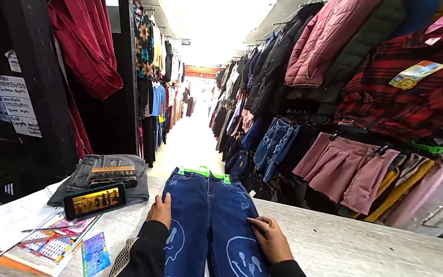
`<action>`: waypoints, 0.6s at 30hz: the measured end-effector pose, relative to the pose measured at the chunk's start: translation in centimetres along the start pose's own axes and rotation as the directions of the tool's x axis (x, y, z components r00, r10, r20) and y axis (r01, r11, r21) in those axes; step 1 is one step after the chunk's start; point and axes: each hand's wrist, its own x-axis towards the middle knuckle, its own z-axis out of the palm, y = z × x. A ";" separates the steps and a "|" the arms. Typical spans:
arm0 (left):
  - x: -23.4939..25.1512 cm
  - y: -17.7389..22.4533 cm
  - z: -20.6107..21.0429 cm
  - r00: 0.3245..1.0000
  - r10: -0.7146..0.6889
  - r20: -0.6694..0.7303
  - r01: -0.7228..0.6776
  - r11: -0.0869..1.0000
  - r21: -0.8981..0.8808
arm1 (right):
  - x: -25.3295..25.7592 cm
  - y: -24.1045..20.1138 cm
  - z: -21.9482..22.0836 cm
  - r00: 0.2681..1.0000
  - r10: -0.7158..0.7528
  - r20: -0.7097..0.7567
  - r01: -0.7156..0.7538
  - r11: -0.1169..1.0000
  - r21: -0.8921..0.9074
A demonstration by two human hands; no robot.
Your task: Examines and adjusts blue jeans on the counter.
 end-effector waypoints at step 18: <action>-3.0 -4.2 4.0 0.964 0.151 -0.221 -0.138 0.988 0.071 | -5.8 -7.1 -3.7 0.973 -0.169 -0.157 0.164 0.985 -0.044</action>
